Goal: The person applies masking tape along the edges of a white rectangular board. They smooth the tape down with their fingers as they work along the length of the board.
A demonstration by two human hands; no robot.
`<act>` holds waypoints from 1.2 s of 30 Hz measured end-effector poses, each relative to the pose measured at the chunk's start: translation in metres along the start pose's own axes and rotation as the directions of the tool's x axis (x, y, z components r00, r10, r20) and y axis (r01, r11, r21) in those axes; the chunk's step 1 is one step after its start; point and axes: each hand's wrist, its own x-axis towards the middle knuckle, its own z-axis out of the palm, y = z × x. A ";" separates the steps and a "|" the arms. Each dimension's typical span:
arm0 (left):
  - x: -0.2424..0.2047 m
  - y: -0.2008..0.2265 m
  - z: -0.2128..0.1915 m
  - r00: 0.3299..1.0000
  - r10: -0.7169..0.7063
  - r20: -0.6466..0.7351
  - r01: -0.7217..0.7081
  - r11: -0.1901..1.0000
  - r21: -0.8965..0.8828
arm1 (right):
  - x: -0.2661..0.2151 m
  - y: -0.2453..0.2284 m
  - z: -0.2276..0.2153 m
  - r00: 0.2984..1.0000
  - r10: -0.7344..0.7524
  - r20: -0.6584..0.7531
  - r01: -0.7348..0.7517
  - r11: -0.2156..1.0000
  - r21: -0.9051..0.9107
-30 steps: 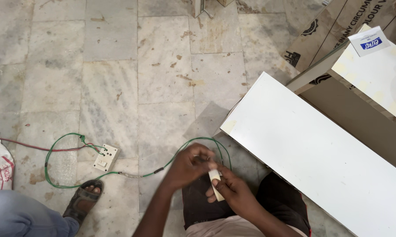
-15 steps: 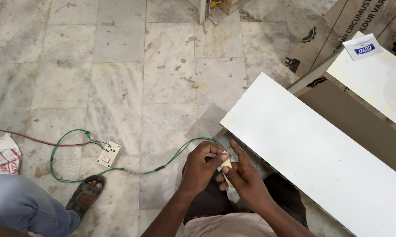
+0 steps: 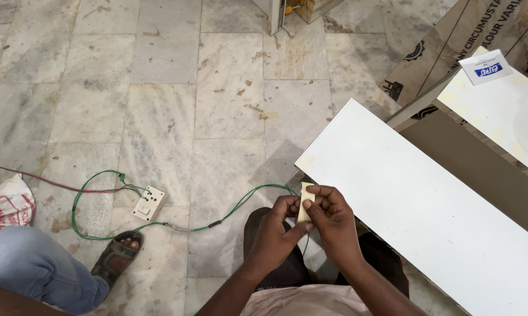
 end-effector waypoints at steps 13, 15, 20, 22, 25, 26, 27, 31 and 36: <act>0.056 0.023 -0.065 0.905 0.368 0.215 -0.414 0.641 0.646 | 0.064 -0.053 -0.012 0.993 -0.039 0.108 0.089 0.850 -0.519; 0.082 0.022 -0.078 0.890 0.366 0.271 -0.449 0.602 0.660 | 0.072 -0.048 -0.017 0.998 0.005 0.067 0.032 0.839 -0.543; 0.139 0.041 -0.131 0.921 0.339 0.192 -0.348 0.495 0.796 | 0.080 -0.052 -0.044 0.977 -0.019 -0.210 -0.128 0.738 -0.662; 0.148 0.053 -0.136 0.906 0.323 0.273 -0.407 0.496 0.767 | 0.083 -0.050 -0.041 0.992 -0.011 -0.128 -0.071 0.783 -0.618; 0.153 0.069 -0.109 0.772 0.444 0.454 -0.633 0.474 0.612 | 0.083 -0.047 -0.024 0.996 0.045 -0.079 -0.079 0.854 -0.515; 0.153 0.076 -0.103 0.791 0.382 0.478 -0.612 0.497 0.615 | 0.085 -0.049 -0.017 0.995 0.065 -0.071 -0.091 0.877 -0.472; 0.152 0.083 -0.099 0.805 0.319 0.501 -0.590 0.518 0.619 | 0.087 -0.053 -0.014 0.997 0.078 -0.027 -0.082 0.906 -0.416; 0.150 0.098 -0.090 0.806 0.292 0.515 -0.585 0.525 0.618 | 0.094 -0.059 -0.008 0.995 0.087 0.058 -0.059 0.922 -0.383; 0.153 0.092 -0.088 0.802 0.257 0.540 -0.583 0.536 0.610 | 0.101 -0.053 -0.011 0.996 0.051 0.075 -0.022 0.938 -0.347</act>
